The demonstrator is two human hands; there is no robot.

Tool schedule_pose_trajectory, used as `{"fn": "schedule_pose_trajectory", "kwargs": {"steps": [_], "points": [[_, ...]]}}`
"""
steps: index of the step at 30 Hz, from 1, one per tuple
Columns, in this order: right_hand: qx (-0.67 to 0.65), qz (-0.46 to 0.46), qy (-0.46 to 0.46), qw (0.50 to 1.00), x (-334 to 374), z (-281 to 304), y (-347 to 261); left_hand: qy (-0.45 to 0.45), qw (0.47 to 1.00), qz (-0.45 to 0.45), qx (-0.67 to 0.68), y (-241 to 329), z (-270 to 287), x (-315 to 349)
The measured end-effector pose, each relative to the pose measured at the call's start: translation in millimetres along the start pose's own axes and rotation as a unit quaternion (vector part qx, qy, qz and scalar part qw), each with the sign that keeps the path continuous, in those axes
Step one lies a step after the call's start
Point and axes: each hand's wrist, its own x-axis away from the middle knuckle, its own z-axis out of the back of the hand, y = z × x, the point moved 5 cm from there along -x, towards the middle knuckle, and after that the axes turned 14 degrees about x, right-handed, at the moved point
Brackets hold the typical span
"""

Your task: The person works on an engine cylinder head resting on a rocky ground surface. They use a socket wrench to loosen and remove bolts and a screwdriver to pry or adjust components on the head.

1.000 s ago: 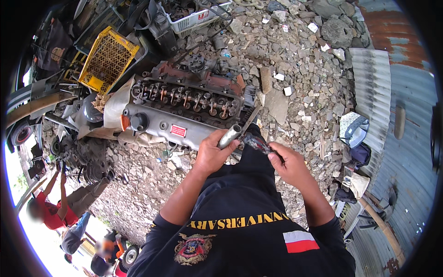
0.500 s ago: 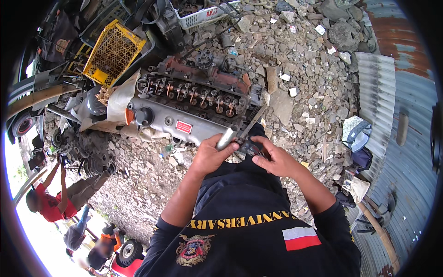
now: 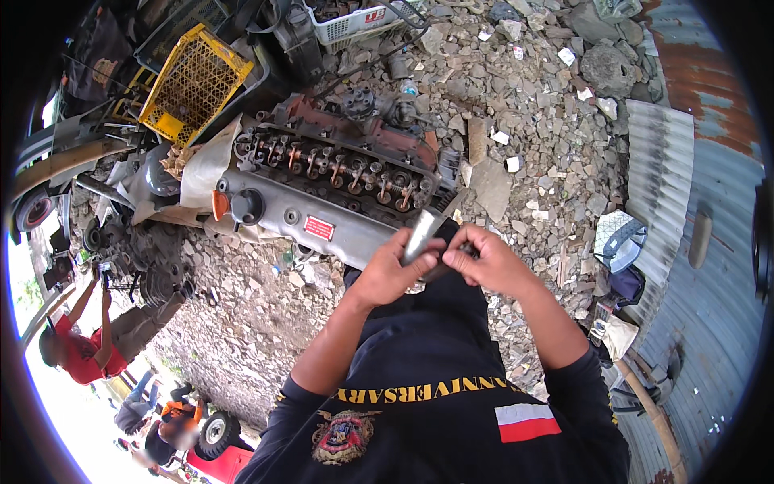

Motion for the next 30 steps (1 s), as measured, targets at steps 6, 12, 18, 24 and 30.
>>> {"fn": "schedule_pose_trajectory", "kwargs": {"steps": [6, 12, 18, 24, 30], "points": [[0.086, -0.075, 0.142, 0.983, -92.0, 74.8, 9.4, 0.372, 0.917, -0.084, -0.119, 17.7, 98.2, 19.0], [0.249, -0.106, 0.156, 0.95, -222.9, 79.8, 12.6, 0.517, 0.756, -0.111, -0.386, 12.6, 173.9, 47.3], [0.244, -0.194, 0.061, 0.948, -280.7, 60.2, 47.8, 0.471, 0.788, 0.002, -0.397, -16.1, 187.3, 38.8], [0.287, -0.223, 0.042, 0.931, -294.4, 43.5, 46.5, 0.455, 0.792, -0.012, -0.407, -15.2, 178.6, 31.5], [0.385, -0.21, -0.084, 0.895, -299.5, 34.4, 34.1, 0.451, 0.792, -0.034, -0.41, -22.5, 183.3, 30.5]]}}
